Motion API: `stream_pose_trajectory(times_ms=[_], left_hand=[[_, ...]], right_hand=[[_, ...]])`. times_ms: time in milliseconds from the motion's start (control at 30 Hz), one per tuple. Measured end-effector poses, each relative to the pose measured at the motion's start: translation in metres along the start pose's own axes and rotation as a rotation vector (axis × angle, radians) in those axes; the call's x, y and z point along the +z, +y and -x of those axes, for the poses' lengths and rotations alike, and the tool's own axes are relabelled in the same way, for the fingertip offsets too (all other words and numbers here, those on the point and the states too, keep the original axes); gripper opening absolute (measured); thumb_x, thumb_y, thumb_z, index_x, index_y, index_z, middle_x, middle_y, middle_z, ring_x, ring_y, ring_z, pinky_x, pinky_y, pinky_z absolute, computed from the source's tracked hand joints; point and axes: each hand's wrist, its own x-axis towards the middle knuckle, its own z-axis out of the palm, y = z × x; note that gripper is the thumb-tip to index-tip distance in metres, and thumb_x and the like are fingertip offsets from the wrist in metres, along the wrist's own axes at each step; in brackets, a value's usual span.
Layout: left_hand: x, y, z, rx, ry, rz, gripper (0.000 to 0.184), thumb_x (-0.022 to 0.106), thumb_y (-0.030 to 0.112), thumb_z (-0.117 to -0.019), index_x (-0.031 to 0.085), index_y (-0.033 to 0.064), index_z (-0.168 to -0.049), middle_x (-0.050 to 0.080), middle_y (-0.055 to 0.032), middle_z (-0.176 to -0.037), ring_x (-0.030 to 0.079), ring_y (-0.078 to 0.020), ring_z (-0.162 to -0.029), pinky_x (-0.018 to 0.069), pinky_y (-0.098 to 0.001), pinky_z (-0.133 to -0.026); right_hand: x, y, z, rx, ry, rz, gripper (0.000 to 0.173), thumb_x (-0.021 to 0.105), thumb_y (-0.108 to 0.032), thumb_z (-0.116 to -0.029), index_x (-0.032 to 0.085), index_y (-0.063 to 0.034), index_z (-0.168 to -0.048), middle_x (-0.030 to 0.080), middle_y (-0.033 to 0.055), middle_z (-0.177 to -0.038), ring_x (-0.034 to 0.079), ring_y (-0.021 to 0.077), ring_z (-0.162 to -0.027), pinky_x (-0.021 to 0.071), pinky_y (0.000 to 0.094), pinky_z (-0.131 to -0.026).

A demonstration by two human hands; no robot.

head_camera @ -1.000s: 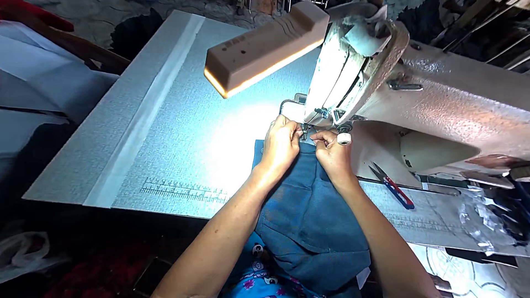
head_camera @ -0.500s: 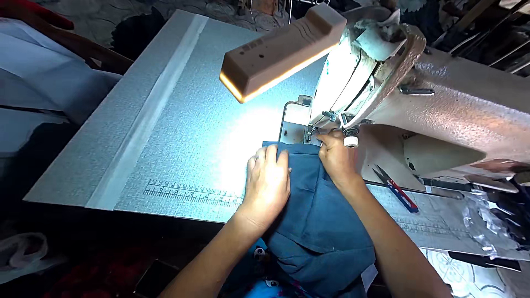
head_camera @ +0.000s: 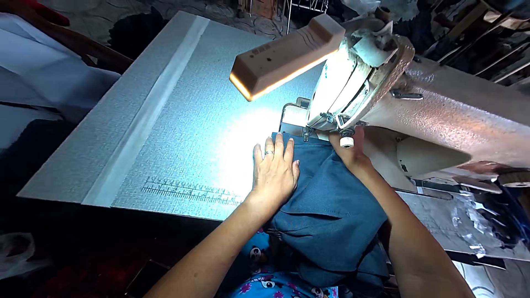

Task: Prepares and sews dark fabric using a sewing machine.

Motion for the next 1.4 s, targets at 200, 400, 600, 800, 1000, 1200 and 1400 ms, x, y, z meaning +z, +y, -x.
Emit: stream_pose_trajectory(times_ms=[200,400,600,800,1000,1200,1400], left_hand=[[0.0,-0.004,0.006,0.06,-0.012,-0.003,0.059,0.033,0.035,-0.1076,0.044,-0.0015,-0.153,0.036,-0.0203,-0.163,0.029,-0.043,-0.153,0.0091,-0.0725,-0.118],[0.001,0.0,-0.008,0.04,-0.018,-0.03,0.059,0.033,0.034,-0.1083,0.041,-0.0031,-0.154,0.034,-0.0227,-0.164,0.028,-0.043,-0.153,0.0044,-0.0709,-0.12],[0.002,0.009,0.002,-0.033,-0.04,0.028,0.078,0.037,0.055,-0.105,0.035,-0.0023,-0.157,0.028,-0.0225,-0.166,0.022,-0.0429,-0.155,0.006,-0.0741,-0.118],[0.005,0.002,0.008,0.068,0.031,0.107,0.08,0.035,0.058,-0.1039,0.037,-0.0026,-0.156,0.031,-0.0269,-0.164,0.025,-0.0503,-0.152,0.0095,-0.0838,-0.111],[0.018,-0.008,0.004,0.063,0.017,0.113,0.094,0.024,0.071,-0.1009,0.031,-0.0026,-0.159,0.028,-0.0332,-0.162,0.023,-0.0565,-0.15,0.0074,-0.0848,-0.11],[0.014,-0.005,0.002,0.01,-0.052,0.083,0.089,0.026,0.068,-0.1018,0.036,-0.0016,-0.157,0.028,-0.0308,-0.163,0.023,-0.0529,-0.152,0.0106,-0.0819,-0.112],[0.017,-0.006,0.001,0.008,-0.046,0.082,0.088,0.025,0.067,-0.1019,0.037,-0.0008,-0.157,0.029,-0.03,-0.163,0.023,-0.0527,-0.152,0.0123,-0.0816,-0.112]], right_hand=[[0.001,0.008,0.015,-0.323,0.103,-0.076,0.037,0.068,-0.033,-0.0878,0.075,0.0009,-0.101,0.074,0.0236,-0.104,0.068,0.0428,-0.106,0.0455,0.0624,-0.095],[0.008,0.009,-0.002,-0.2,0.036,-0.03,0.04,0.072,-0.033,-0.0885,0.073,0.0033,-0.104,0.072,0.0257,-0.107,0.068,0.0435,-0.109,0.0496,0.0623,-0.094],[-0.012,0.001,-0.005,-0.068,-0.152,-0.177,0.035,0.072,-0.021,-0.0912,0.071,0.0095,-0.11,0.07,0.0301,-0.111,0.066,0.0444,-0.112,0.0483,0.0605,-0.098],[-0.087,0.016,0.041,-0.099,-0.097,-0.398,0.028,0.061,-0.011,-0.0997,0.072,0.0037,-0.121,0.07,0.0209,-0.123,0.064,0.0309,-0.121,0.0478,0.0437,-0.108],[-0.14,0.045,0.194,0.07,0.229,-0.147,0.016,0.067,-0.005,-0.0899,0.08,-0.0036,-0.1,0.074,0.0104,-0.095,0.069,0.0232,-0.093,0.0558,0.0388,-0.085],[-0.191,0.124,0.241,0.656,0.182,0.357,0.021,0.061,-0.011,-0.0985,0.079,-0.0048,-0.108,0.067,0.0253,-0.114,0.062,0.0457,-0.108,0.0474,0.0615,-0.09],[-0.192,0.178,0.221,0.748,0.049,0.481,0.023,0.059,-0.014,-0.0993,0.079,-0.008,-0.107,0.06,0.0262,-0.135,0.052,0.0489,-0.125,0.0375,0.0661,-0.099]])
